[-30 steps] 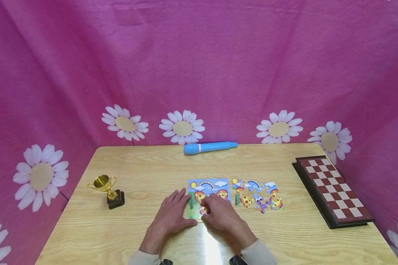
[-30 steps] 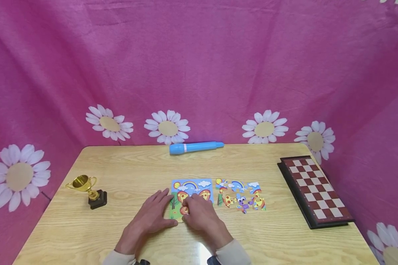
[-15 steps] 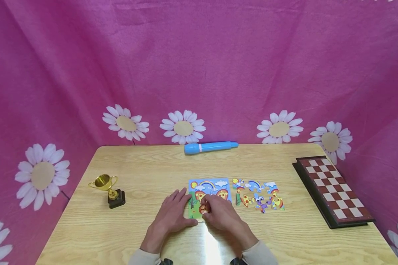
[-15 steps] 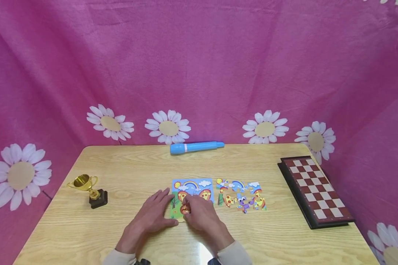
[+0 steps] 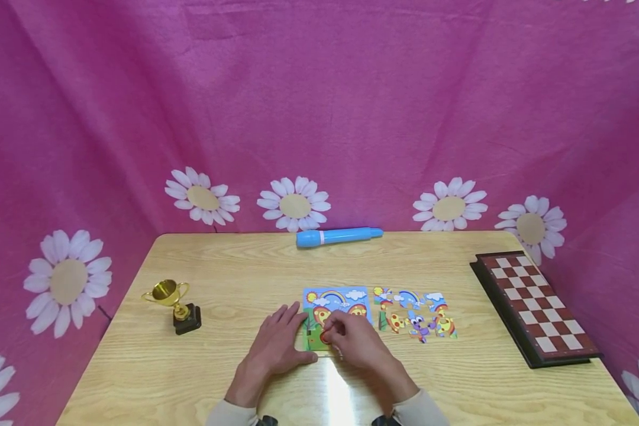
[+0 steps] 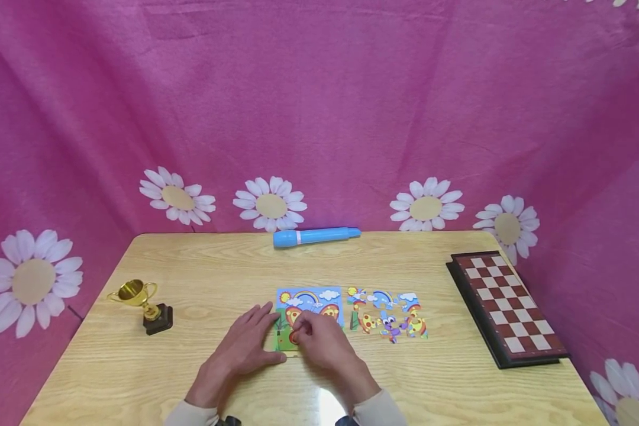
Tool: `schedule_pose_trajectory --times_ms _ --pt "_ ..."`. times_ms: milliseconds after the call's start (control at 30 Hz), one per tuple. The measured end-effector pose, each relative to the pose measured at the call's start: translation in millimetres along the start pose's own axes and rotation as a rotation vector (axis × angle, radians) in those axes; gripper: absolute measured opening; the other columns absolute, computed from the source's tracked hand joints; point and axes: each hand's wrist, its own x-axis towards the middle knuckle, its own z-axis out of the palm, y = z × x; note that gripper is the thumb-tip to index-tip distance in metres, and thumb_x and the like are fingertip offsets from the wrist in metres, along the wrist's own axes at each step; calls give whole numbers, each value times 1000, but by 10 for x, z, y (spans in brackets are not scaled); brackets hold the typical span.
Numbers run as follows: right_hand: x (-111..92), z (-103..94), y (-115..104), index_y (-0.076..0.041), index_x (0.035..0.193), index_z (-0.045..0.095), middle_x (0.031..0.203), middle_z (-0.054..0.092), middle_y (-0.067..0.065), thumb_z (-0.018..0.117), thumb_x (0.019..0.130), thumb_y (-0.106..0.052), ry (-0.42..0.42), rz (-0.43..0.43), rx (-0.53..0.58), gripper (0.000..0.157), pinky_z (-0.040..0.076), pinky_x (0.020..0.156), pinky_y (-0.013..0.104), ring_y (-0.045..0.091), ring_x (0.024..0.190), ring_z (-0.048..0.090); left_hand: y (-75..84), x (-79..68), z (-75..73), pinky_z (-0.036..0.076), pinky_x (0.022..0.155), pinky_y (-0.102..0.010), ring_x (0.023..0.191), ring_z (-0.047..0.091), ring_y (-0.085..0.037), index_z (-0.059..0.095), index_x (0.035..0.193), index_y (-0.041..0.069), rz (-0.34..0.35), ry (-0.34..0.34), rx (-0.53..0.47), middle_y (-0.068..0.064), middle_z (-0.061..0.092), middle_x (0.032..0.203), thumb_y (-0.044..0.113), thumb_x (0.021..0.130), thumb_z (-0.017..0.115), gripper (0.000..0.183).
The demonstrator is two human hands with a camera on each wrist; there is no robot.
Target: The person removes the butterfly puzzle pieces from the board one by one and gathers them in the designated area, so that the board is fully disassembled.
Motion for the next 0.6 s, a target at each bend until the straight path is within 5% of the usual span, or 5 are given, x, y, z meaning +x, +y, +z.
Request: schedule_pose_trajectory --times_ms 600 --pt "-309 -360 301 -18 84 63 74 68 -9 70 87 -15 106 150 100 8 41 60 20 5 65 58 10 -1 12 25 115 -58 145 27 -38 47 141 13 -9 -3 -23 -13 33 157 55 73 75 85"
